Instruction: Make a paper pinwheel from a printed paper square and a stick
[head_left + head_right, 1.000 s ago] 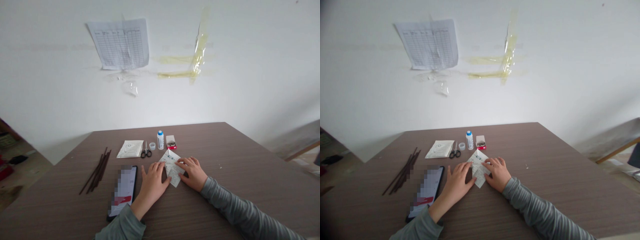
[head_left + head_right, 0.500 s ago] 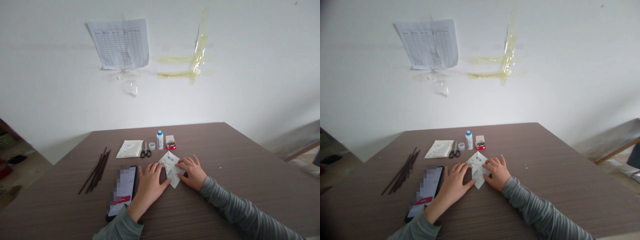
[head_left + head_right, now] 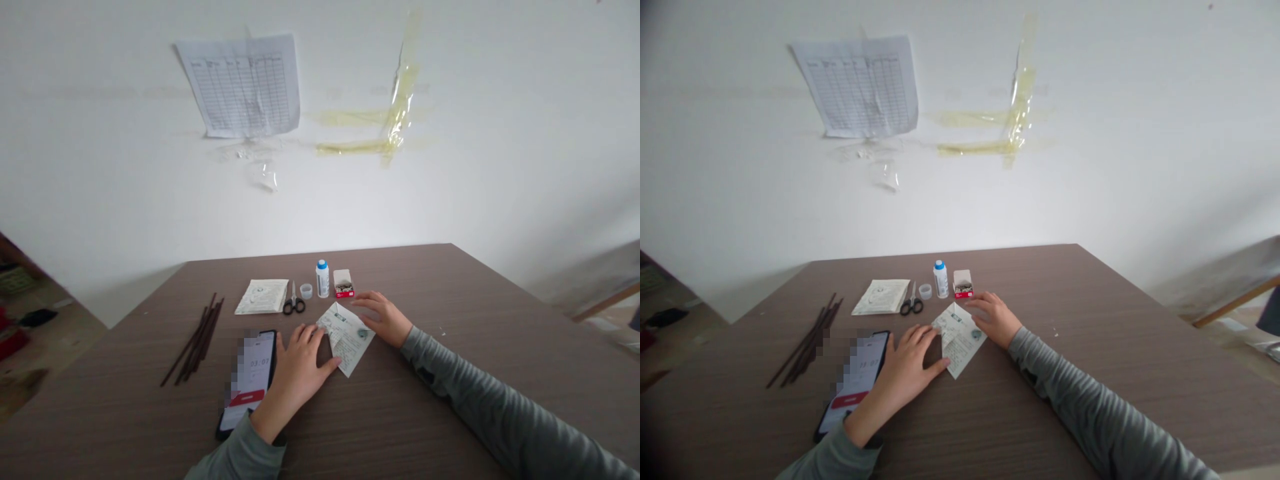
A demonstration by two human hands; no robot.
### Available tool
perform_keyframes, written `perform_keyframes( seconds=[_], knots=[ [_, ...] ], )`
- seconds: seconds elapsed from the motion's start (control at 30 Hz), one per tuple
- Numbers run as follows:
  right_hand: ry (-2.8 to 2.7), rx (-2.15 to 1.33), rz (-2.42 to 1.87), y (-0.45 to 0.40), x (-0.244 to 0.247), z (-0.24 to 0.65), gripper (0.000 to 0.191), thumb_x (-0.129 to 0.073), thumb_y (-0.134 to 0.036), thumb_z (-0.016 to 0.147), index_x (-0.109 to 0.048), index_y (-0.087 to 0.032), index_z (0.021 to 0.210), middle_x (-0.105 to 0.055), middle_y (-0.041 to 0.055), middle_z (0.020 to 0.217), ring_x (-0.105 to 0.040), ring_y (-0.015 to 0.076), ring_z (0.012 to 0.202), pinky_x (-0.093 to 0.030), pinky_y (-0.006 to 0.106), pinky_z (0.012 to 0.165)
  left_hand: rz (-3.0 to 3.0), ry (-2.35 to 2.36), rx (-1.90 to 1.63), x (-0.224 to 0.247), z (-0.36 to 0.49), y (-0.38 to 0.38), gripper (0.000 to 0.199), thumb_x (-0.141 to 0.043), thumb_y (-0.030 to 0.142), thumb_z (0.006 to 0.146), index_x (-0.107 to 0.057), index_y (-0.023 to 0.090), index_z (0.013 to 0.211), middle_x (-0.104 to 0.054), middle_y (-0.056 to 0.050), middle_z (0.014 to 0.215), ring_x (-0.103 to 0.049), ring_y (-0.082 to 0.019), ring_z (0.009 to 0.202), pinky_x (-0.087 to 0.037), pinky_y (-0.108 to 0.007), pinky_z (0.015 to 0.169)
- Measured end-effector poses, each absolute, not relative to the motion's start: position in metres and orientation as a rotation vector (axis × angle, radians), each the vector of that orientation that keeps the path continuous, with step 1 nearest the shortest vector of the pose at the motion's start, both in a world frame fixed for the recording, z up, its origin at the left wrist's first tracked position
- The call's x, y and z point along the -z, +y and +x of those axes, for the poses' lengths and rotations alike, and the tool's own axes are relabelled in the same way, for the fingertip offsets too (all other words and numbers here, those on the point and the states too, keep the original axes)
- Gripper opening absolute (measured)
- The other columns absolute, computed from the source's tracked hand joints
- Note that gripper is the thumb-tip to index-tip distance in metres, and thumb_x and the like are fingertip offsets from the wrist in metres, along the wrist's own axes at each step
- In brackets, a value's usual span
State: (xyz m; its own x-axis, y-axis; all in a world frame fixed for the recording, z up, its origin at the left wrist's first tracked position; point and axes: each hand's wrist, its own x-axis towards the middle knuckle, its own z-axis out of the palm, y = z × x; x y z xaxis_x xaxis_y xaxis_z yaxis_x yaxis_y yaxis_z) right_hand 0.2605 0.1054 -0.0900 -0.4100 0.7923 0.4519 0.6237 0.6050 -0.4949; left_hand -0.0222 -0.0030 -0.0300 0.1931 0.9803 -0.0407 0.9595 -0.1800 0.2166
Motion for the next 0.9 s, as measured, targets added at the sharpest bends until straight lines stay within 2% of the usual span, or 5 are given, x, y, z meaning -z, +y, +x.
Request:
perform_keyframes(
  seconds=[0.17, 0.3, 0.63, 0.8, 0.9],
  knots=[
    [-2.217, -0.33, -1.096, 0.154, 0.067, 0.244, 0.05, -0.083, -0.015, 0.105, -0.099, -0.03, 0.15, -0.089, 0.0175, 0.166, -0.084, 0.0381, 0.156, -0.065, 0.066, 0.141, 2.261, 1.883, -0.116, 0.027, -0.024, -0.004, 0.058, -0.078, 0.041, 0.122, -0.08, 0.03, 0.179, -0.07, -0.018, 0.196, -0.057, -0.05, 0.188, -0.037, -0.09, 0.157],
    [-2.215, -0.306, -1.132, 0.183, 0.057, 0.218, 0.053, -0.085, -0.011, 0.103, -0.1, -0.029, 0.15, -0.084, 0.0198, 0.174, -0.079, 0.0434, 0.162, -0.061, 0.072, 0.143, 2.263, 1.882, -0.11, 0.032, -0.026, -0.001, 0.06, -0.079, 0.043, 0.121, -0.079, 0.027, 0.179, -0.069, -0.021, 0.197, -0.056, -0.051, 0.187, -0.037, -0.092, 0.155],
    [-2.361, -0.228, -1.329, 0.182, 0.047, 0.178, 0.081, -0.073, 0.0, 0.103, -0.09, -0.043, 0.169, -0.076, 0.011, 0.187, -0.068, 0.0409, 0.169, -0.057, 0.069, 0.144, 2.307, 1.89, -0.205, 0.039, -0.028, -0.002, 0.054, -0.083, 0.038, 0.117, -0.085, 0.033, 0.17, -0.077, -0.017, 0.188, -0.063, -0.053, 0.181, -0.044, -0.092, 0.151],
    [-2.381, -0.21, -1.375, 0.178, 0.053, 0.174, 0.085, -0.072, -0.003, 0.106, -0.081, -0.042, 0.181, -0.074, 0.0091, 0.19, -0.065, 0.0381, 0.173, -0.052, 0.064, 0.149, 2.281, 1.883, -0.174, 0.036, -0.027, -0.002, 0.055, -0.086, 0.041, 0.117, -0.084, 0.032, 0.172, -0.074, -0.018, 0.19, -0.061, -0.053, 0.182, -0.042, -0.092, 0.153],
    [-2.363, -0.222, -1.383, 0.179, 0.056, 0.172, 0.087, -0.071, -0.002, 0.106, -0.08, -0.046, 0.181, -0.077, 0.0058, 0.189, -0.066, 0.0366, 0.173, -0.051, 0.063, 0.151, 2.283, 1.881, -0.166, 0.035, -0.026, -0.002, 0.056, -0.084, 0.04, 0.119, -0.083, 0.029, 0.174, -0.074, -0.02, 0.191, -0.06, -0.054, 0.183, -0.041, -0.093, 0.153]
  ],
)
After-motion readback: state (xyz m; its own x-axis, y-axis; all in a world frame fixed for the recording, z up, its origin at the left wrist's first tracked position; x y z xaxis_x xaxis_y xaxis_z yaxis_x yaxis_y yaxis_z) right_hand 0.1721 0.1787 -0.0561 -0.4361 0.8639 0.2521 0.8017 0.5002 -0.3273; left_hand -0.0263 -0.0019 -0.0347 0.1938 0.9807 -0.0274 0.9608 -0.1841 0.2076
